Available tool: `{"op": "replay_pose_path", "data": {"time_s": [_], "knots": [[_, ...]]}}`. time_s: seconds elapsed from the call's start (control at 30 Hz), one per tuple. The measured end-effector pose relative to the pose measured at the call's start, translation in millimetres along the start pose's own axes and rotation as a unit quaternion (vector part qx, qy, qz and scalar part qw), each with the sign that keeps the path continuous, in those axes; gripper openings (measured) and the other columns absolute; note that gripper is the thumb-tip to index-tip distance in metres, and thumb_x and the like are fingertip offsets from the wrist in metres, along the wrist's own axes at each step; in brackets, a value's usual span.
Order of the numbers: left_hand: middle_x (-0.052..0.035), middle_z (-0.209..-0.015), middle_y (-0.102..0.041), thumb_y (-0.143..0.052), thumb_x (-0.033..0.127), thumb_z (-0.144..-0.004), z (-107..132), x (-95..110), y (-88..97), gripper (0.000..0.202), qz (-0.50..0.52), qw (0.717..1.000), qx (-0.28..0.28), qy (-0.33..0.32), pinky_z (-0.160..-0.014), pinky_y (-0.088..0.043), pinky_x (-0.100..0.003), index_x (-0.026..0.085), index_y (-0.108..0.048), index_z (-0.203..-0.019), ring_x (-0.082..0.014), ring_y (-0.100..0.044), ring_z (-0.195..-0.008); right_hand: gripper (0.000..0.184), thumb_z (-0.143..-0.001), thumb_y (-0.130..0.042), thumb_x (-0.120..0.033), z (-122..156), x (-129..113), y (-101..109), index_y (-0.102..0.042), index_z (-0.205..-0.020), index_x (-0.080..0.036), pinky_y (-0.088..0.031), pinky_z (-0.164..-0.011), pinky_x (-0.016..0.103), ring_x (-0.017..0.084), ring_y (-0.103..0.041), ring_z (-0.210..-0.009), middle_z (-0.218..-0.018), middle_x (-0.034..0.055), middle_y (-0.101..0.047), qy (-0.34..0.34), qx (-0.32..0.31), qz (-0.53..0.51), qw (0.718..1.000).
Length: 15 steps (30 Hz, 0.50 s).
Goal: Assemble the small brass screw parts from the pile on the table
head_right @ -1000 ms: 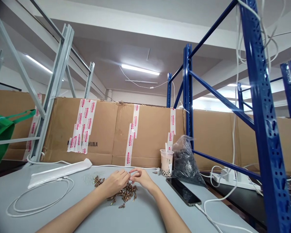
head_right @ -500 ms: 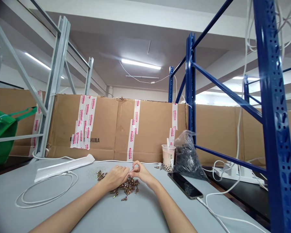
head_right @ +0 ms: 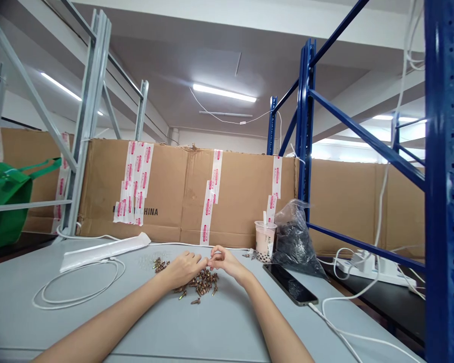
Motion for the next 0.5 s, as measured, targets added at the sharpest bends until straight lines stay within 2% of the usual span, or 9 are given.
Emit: {"op": "replay_pose_path", "data": {"time_s": [0.1,0.3,0.4,0.5], "knots": [[-0.0028,-0.071,-0.052,-0.032,0.016,-0.085,-1.6,1.6,-1.4,0.01,0.025,0.999,0.003,0.024,-0.059,-0.034,-0.029,0.018,-0.041,-0.088,-0.0166,-0.05,-0.064,0.041,-0.054,-0.072,-0.034,-0.6,-0.9,-1.8,-0.04,-0.076,-0.019,-0.037,-0.063,0.027,0.011,-0.051,-0.062,-0.063,-0.0034,-0.056,0.002,0.006,0.0,1.0],[-0.0021,-0.069,-0.053,-0.026,0.029,-0.089,-2.8,0.8,-2.9,0.019,0.033,0.998,0.019,0.057,-0.058,-0.035,-0.029,0.018,-0.041,-0.085,-0.0172,-0.053,-0.063,0.045,-0.051,-0.073,-0.035,-1.7,-0.1,-2.3,-0.039,-0.077,-0.019,-0.037,-0.063,0.027,0.011,-0.051,-0.059,-0.063,-0.0036,-0.056,0.003,0.016,-0.006,1.0],[-0.0021,-0.071,-0.053,-0.026,0.031,-0.089,-0.8,-3.2,-1.8,0.019,0.02,0.999,0.012,0.029,-0.057,-0.035,-0.028,0.018,-0.04,-0.091,-0.0158,-0.053,-0.061,0.043,-0.053,-0.072,-0.036,-1.0,1.0,-1.0,-0.04,-0.078,-0.019,-0.037,-0.062,0.027,0.011,-0.051,-0.06,-0.063,-0.0035,-0.056,-0.003,0.014,0.002,1.0],[-0.0022,-0.072,-0.053,-0.031,0.02,-0.088,1.6,-6.3,-1.1,0.012,-0.005,1.0,-0.011,-0.008,-0.057,-0.036,-0.027,0.018,-0.039,-0.097,-0.0146,-0.053,-0.06,0.042,-0.055,-0.071,-0.036,-0.6,3.2,-0.4,-0.041,-0.079,-0.019,-0.037,-0.062,0.027,0.01,-0.051,-0.059,-0.062,-0.0039,-0.055,-0.013,0.007,0.006,1.0]]}}
Point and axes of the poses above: each hand's wrist, its own z-axis away from the middle knuckle, its own y-axis out of the back of the hand, x = y × z, the point moved 1 cm from there along -z, towards the middle knuckle
